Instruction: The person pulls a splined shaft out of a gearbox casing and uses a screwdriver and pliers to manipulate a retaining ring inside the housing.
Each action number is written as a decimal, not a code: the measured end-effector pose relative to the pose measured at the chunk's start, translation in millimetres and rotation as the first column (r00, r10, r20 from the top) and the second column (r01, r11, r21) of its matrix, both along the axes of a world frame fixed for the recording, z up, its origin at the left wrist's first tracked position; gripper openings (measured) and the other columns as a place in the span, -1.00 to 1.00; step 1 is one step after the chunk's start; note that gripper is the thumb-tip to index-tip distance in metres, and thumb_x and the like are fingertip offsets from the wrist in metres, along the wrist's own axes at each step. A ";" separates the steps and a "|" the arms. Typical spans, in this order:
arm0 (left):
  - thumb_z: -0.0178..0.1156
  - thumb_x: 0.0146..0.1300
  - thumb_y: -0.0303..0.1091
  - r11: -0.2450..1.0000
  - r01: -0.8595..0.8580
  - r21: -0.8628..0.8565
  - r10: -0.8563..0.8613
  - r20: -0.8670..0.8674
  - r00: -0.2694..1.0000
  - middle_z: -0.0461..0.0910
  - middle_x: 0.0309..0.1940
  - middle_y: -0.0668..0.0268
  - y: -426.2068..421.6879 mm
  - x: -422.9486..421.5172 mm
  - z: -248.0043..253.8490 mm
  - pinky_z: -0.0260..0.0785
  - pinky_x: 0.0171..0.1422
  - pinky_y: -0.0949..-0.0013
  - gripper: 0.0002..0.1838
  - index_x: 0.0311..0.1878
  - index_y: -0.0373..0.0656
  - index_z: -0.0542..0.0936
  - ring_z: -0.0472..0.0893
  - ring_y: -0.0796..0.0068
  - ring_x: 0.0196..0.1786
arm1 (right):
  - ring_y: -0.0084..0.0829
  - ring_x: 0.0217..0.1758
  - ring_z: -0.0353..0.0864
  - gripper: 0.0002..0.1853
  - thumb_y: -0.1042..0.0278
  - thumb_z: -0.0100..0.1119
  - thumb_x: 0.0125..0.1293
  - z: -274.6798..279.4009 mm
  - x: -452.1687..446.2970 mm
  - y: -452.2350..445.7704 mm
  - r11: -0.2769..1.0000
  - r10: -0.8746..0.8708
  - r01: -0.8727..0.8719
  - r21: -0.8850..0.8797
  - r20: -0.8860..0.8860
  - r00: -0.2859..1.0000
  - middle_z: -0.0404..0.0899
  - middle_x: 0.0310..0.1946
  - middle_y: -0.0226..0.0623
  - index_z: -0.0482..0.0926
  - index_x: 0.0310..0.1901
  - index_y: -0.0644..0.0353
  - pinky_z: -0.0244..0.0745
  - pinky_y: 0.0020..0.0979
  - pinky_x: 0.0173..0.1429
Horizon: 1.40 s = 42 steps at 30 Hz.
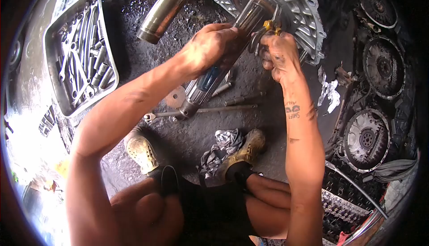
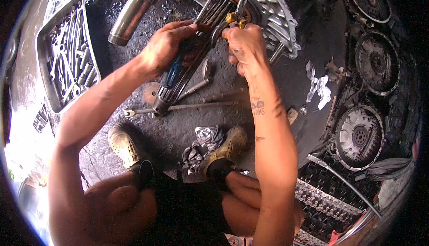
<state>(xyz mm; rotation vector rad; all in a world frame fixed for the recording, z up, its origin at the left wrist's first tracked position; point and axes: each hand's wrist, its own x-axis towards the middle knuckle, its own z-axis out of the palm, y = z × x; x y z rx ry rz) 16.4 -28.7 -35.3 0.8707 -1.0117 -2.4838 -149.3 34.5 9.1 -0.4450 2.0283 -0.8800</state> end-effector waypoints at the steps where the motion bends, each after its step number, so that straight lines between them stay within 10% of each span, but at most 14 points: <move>1: 0.07 0.41 -0.17 0.998 0.004 -0.068 -0.001 0.045 0.999 0.60 -0.26 0.20 -1.1 3.4 2.9 0.42 -0.35 0.48 -0.51 0.22 -0.37 0.41 0.52 0.56 -0.40 | -0.64 -0.74 0.20 -0.91 0.49 0.12 0.05 0.4 1.1 -0.2 1.000 -0.002 0.002 0.002 0.003 1.000 0.28 -0.71 -0.53 0.44 -0.55 0.14 0.09 -0.50 -0.71; 5: 0.04 0.43 -0.15 0.955 0.143 -0.258 -0.091 0.202 0.975 0.60 -0.15 0.09 -23.4 20.7 20.5 0.49 -0.24 0.42 -0.46 0.27 -0.42 0.32 0.60 0.52 -0.25 | -0.70 -0.76 0.13 -0.96 0.52 0.06 0.10 2.3 5.8 -1.2 0.999 -0.031 0.032 -0.022 0.032 0.999 0.24 -0.70 -0.57 0.50 -0.43 0.17 -0.02 -0.56 -0.71; 6: 0.05 0.42 -0.18 0.858 0.205 -0.470 -0.093 0.249 0.964 0.60 -0.19 0.10 -30.2 24.0 20.9 0.49 -0.29 0.41 -0.52 0.21 -0.41 0.40 0.61 0.51 -0.31 | -0.75 -0.76 0.08 -0.87 0.54 0.00 0.14 2.5 6.3 -1.2 0.999 -0.039 0.040 -0.022 0.042 0.998 0.22 -0.68 -0.61 0.56 -0.33 0.19 -0.12 -0.61 -0.71; 7: 0.05 0.41 -0.20 0.431 0.149 -0.890 0.040 0.184 0.982 0.62 -0.28 0.13 -37.1 24.5 4.8 0.48 -0.34 0.42 -0.57 0.14 -0.39 0.47 0.60 0.52 -0.40 | -0.75 -0.76 0.08 -0.87 0.54 0.00 0.14 3.3 6.6 -1.4 0.999 -0.038 0.039 -0.024 0.041 0.998 0.22 -0.68 -0.61 0.56 -0.33 0.19 -0.12 -0.61 -0.71; 13: 0.04 0.42 -0.21 0.641 0.258 -0.723 -0.065 0.284 0.957 0.62 -0.44 0.20 -57.4 18.8 12.0 0.40 -0.53 0.48 -0.62 0.08 -0.35 0.51 0.56 0.59 -0.55 | -0.74 -0.75 0.09 -0.90 0.54 0.04 0.14 4.4 9.6 -3.1 0.999 -0.051 0.051 -0.014 0.000 0.999 0.22 -0.67 -0.61 0.55 -0.34 0.19 -0.14 -0.60 -0.69; 16: 0.05 0.41 -0.24 0.408 0.330 -0.851 -0.033 0.348 0.937 0.59 -0.47 0.26 -60.3 17.0 22.4 0.33 -0.61 0.52 -0.66 0.05 -0.34 0.52 0.51 0.60 -0.59 | -0.73 -0.73 0.12 -0.94 0.54 0.06 0.13 7.5 10.7 -3.5 0.997 -0.078 0.078 -0.013 -0.026 0.997 0.25 -0.64 -0.57 0.51 -0.37 0.17 -0.13 -0.60 -0.69; 18: 0.06 0.41 -0.27 0.891 0.204 -0.405 -0.088 0.288 0.954 0.53 -0.51 0.30 -56.2 18.5 47.9 0.29 -0.65 0.54 -0.69 0.03 -0.33 0.52 0.43 0.64 -0.63 | -0.71 -0.72 0.15 -0.95 0.53 0.07 0.13 6.1 7.4 -2.8 0.999 -0.043 0.043 0.007 0.014 0.999 0.28 -0.61 -0.54 0.45 -0.38 0.15 -0.11 -0.59 -0.68; 26: 0.06 0.41 -0.27 0.955 0.146 -0.258 -0.112 0.139 0.984 0.46 -0.51 0.34 -73.3 18.9 40.9 0.18 -0.70 0.57 -0.74 0.00 -0.26 0.48 0.31 0.71 -0.66 | -0.69 -0.74 0.15 -0.96 0.52 0.10 0.09 4.3 7.4 -3.5 0.997 -0.078 0.078 -0.010 0.004 0.997 0.25 -0.67 -0.55 0.44 -0.44 0.16 -0.05 -0.56 -0.70; 28: 0.02 0.35 -0.43 0.876 0.478 0.064 -0.477 -0.023 0.879 0.43 -0.64 0.27 -98.6 18.8 54.2 0.41 -0.56 0.39 -0.76 -0.04 -0.39 0.51 0.44 0.44 -0.63 | -0.71 -0.72 0.12 -0.95 0.52 0.08 0.12 3.4 5.9 -2.2 0.997 -0.072 0.072 0.002 0.020 0.997 0.26 -0.62 -0.55 0.46 -0.39 0.13 -0.13 -0.58 -0.67; 35: -0.08 0.45 -0.33 0.836 0.543 -0.084 -0.520 0.199 0.831 0.37 -0.67 0.34 -97.7 8.6 46.3 0.26 -0.68 0.47 -0.75 -0.12 -0.33 0.49 0.35 0.56 -0.68 | -0.62 -0.74 0.21 -0.90 0.45 0.12 0.06 5.0 8.6 -1.7 0.998 -0.050 0.049 -0.027 -0.032 0.998 0.25 -0.72 -0.50 0.45 -0.51 0.25 0.09 -0.47 -0.69; 42: -0.08 0.44 -0.31 0.851 0.414 -0.322 -0.319 0.309 0.896 0.41 -0.63 0.33 -76.0 1.3 41.3 0.23 -0.68 0.57 -0.75 -0.12 -0.30 0.51 0.36 0.62 -0.68 | -0.44 -0.44 0.50 -0.70 0.33 0.16 0.11 3.0 4.5 0.6 0.997 -0.002 0.010 0.075 -0.104 0.995 0.46 -0.31 -0.28 0.48 -0.13 0.27 0.23 -0.46 -0.58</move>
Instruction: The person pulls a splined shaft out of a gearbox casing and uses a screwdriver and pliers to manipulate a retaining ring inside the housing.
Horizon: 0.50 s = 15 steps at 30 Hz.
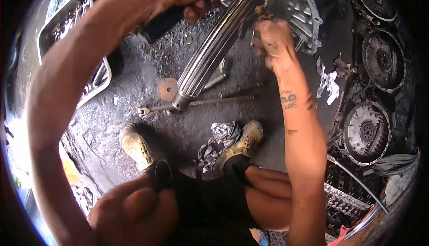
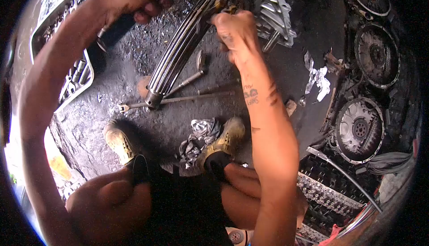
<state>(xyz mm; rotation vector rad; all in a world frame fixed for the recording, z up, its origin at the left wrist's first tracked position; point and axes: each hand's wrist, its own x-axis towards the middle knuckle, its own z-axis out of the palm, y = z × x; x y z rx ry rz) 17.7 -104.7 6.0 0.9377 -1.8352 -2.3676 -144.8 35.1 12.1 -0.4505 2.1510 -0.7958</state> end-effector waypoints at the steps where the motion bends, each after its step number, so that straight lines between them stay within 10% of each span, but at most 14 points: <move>1: -0.08 0.43 -0.31 0.993 -0.067 -0.101 0.068 0.002 0.998 0.41 -0.62 0.33 8.6 -5.9 6.6 0.22 -0.68 0.58 -0.75 -0.12 -0.29 0.51 0.37 0.63 -0.68 | -0.44 -0.44 0.50 -0.70 0.33 0.16 0.11 -0.8 -1.5 -2.7 1.000 -0.003 0.003 -0.012 -0.001 1.000 0.46 -0.31 -0.28 0.48 -0.13 0.27 0.23 -0.46 -0.58; 7: -0.13 0.49 -0.25 0.972 -0.222 -0.082 0.235 0.221 0.947 0.35 -0.66 0.38 22.2 -4.6 41.9 0.24 -0.67 0.41 -0.71 -0.14 -0.29 0.48 0.34 0.55 -0.66 | -0.44 -0.42 0.48 -0.65 0.30 0.18 0.08 0.4 5.6 -2.8 0.998 0.011 -0.006 -0.062 0.081 0.997 0.45 -0.31 -0.31 0.45 -0.11 0.24 0.23 -0.48 -0.55; 15: 0.05 0.42 -0.20 0.935 -0.355 0.018 0.355 -0.115 0.928 0.42 -0.54 0.37 44.5 -7.8 -15.0 0.14 -0.69 0.54 -0.66 0.05 -0.28 0.50 0.36 0.65 -0.64 | -0.52 -0.44 0.44 -0.69 0.20 0.28 0.06 6.0 6.0 -15.3 0.994 0.076 -0.072 -0.078 0.051 0.996 0.44 -0.40 -0.40 0.51 -0.20 0.17 0.18 -0.54 -0.58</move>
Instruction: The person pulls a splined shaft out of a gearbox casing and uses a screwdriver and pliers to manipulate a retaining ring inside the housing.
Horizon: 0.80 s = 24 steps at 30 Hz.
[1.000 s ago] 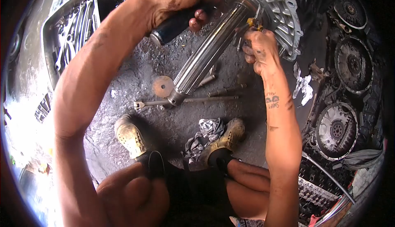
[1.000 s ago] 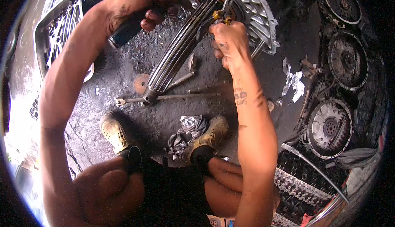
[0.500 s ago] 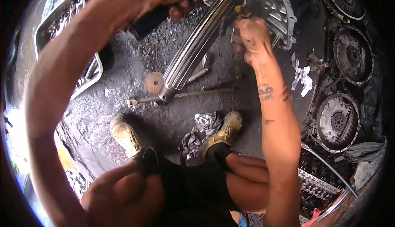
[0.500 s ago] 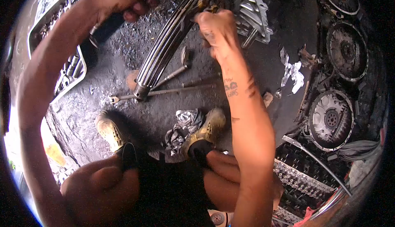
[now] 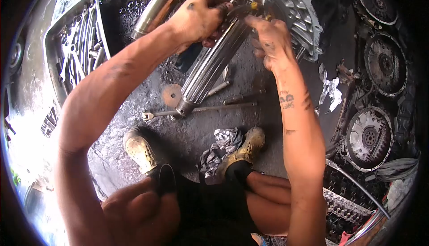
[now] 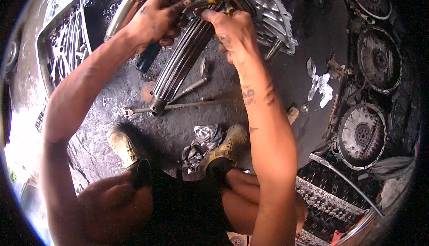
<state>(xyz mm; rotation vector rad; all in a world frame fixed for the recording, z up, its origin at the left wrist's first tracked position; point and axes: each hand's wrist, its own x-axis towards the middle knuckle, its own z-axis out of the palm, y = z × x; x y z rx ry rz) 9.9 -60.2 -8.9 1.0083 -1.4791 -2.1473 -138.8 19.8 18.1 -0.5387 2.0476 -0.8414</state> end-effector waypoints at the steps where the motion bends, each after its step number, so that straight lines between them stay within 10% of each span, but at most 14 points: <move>1: 0.06 0.42 -0.20 1.000 0.014 -0.007 -0.014 -0.005 1.000 0.41 -0.54 0.37 -1.0 -1.3 -5.1 0.14 -0.70 0.53 -0.67 0.05 -0.28 0.50 0.37 0.64 -0.63 | -0.54 -0.46 0.42 -0.70 0.19 0.28 0.07 -4.9 -2.7 2.7 1.000 -0.014 0.015 -0.016 0.016 1.000 0.43 -0.41 -0.42 0.51 -0.22 0.16 0.16 -0.56 -0.59; 6: 0.08 0.41 -0.17 1.000 0.010 0.028 -0.008 -0.075 0.997 0.40 -0.63 0.38 4.2 -1.5 -12.1 0.16 -0.67 0.48 -0.62 0.07 -0.32 0.50 0.36 0.62 -0.67 | -0.73 -0.64 0.21 -0.82 0.32 0.24 0.09 -6.9 -17.0 21.9 0.996 0.080 -0.083 0.018 0.122 0.989 0.31 -0.56 -0.62 0.50 -0.27 0.07 0.02 -0.66 -0.64; 8: 0.08 0.40 -0.14 0.951 -0.056 -0.303 0.057 -0.006 0.998 0.38 -0.69 0.42 5.7 -8.8 -37.2 0.17 -0.64 0.47 -0.60 0.03 -0.35 0.52 0.34 0.66 -0.68 | -0.79 -0.69 0.12 -0.85 0.37 0.24 0.09 -14.1 -14.2 33.2 0.996 0.081 -0.076 -0.037 0.150 0.985 0.21 -0.64 -0.69 0.49 -0.29 0.05 -0.06 -0.68 -0.66; 11: 0.07 0.41 -0.14 0.928 -0.078 -0.363 0.064 -0.050 0.997 0.41 -0.67 0.41 4.8 -10.1 -41.8 0.18 -0.62 0.46 -0.60 -0.01 -0.36 0.53 0.35 0.67 -0.67 | -0.72 -0.76 0.07 -0.81 0.18 0.28 0.07 -25.0 -15.2 42.9 0.991 0.113 -0.105 -0.088 0.089 0.990 0.20 -0.71 -0.67 0.56 -0.35 0.06 0.01 -0.59 -0.69; 24: 0.06 0.42 -0.22 0.996 0.084 0.007 -0.084 -0.004 0.996 0.38 -0.60 0.36 -11.2 2.3 -8.2 0.16 -0.70 0.47 -0.68 0.02 -0.29 0.53 0.33 0.61 -0.68 | -0.77 -0.74 0.08 -0.75 0.10 0.19 0.29 11.5 -11.5 25.4 0.996 -0.019 0.043 -0.077 0.294 0.956 0.16 -0.66 -0.67 0.38 -0.37 0.03 -0.08 -0.64 -0.72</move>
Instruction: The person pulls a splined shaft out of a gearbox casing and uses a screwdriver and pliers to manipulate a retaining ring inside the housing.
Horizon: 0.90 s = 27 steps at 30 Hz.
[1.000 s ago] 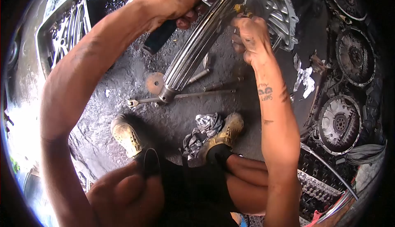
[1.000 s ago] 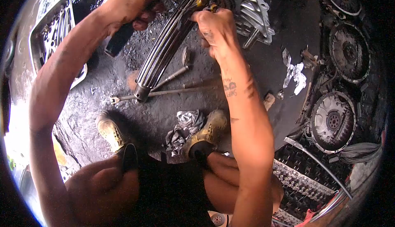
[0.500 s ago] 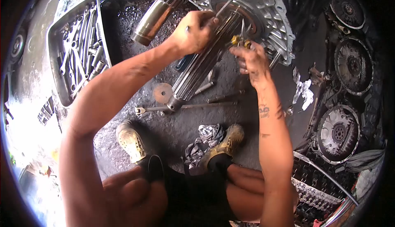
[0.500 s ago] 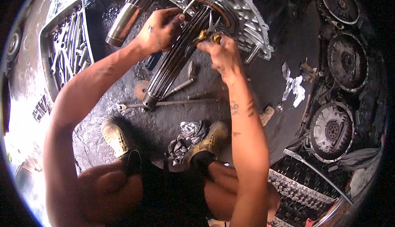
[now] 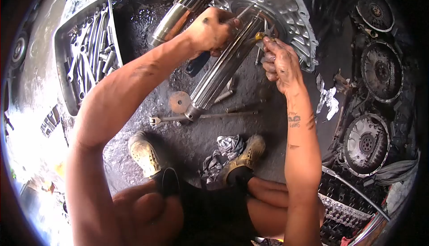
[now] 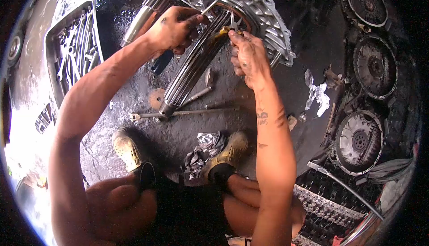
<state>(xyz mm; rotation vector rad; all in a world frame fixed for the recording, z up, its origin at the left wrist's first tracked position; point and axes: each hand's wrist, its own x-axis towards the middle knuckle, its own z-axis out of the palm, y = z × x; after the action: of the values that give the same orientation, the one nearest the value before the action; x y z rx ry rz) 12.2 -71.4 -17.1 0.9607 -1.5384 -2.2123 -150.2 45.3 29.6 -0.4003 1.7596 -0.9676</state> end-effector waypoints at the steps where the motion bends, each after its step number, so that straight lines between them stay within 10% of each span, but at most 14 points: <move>1: 0.05 0.42 -0.23 1.000 0.005 -0.009 -0.005 0.007 1.000 0.35 -0.61 0.38 -1.4 0.1 -0.3 0.15 -0.70 0.47 -0.67 0.03 -0.32 0.53 0.33 0.60 -0.69 | -0.78 -0.75 0.07 -0.71 0.05 0.17 0.31 2.9 -0.7 -2.4 1.000 0.003 -0.003 0.002 -0.011 1.000 0.16 -0.66 -0.67 0.37 -0.40 0.02 -0.13 -0.65 -0.72; 11: 0.05 0.41 -0.27 0.999 -0.013 0.033 0.012 0.019 1.000 0.33 -0.66 0.39 -7.1 1.4 15.3 0.14 -0.71 0.50 -0.70 -0.02 -0.35 0.51 0.31 0.62 -0.69 | -0.71 -0.78 0.07 -0.68 0.12 0.12 0.35 29.6 8.0 -24.2 0.997 -0.028 0.034 0.070 -0.083 0.996 0.10 -0.72 -0.65 0.37 -0.46 0.13 -0.13 -0.59 -0.73; 19: 0.05 0.41 -0.24 0.999 0.032 0.005 -0.032 0.036 0.999 0.35 -0.62 0.40 -8.1 3.0 8.5 0.13 -0.72 0.52 -0.68 0.04 -0.30 0.52 0.30 0.66 -0.70 | -0.73 -0.80 0.11 -0.75 0.09 0.15 0.36 -34.4 22.2 -20.8 0.967 -0.196 0.120 -0.224 -0.355 0.914 0.13 -0.71 -0.64 0.45 -0.30 0.10 -0.08 -0.61 -0.78; 27: 0.07 0.40 -0.21 0.999 0.039 0.035 -0.039 0.021 0.999 0.34 -0.64 0.42 -8.7 1.6 3.9 0.12 -0.71 0.50 -0.68 0.03 -0.25 0.54 0.29 0.67 -0.69 | -0.71 -0.83 0.10 -0.73 0.16 0.18 0.32 8.8 11.7 -21.1 0.998 0.052 -0.029 0.055 -0.486 0.872 0.18 -0.78 -0.60 0.54 -0.28 0.24 -0.07 -0.56 -0.78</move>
<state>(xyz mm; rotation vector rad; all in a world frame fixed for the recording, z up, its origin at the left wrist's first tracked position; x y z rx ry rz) 13.8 -80.0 -13.2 0.9764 -1.5455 -2.2698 -138.5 24.2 38.5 -0.6963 2.2139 -0.8381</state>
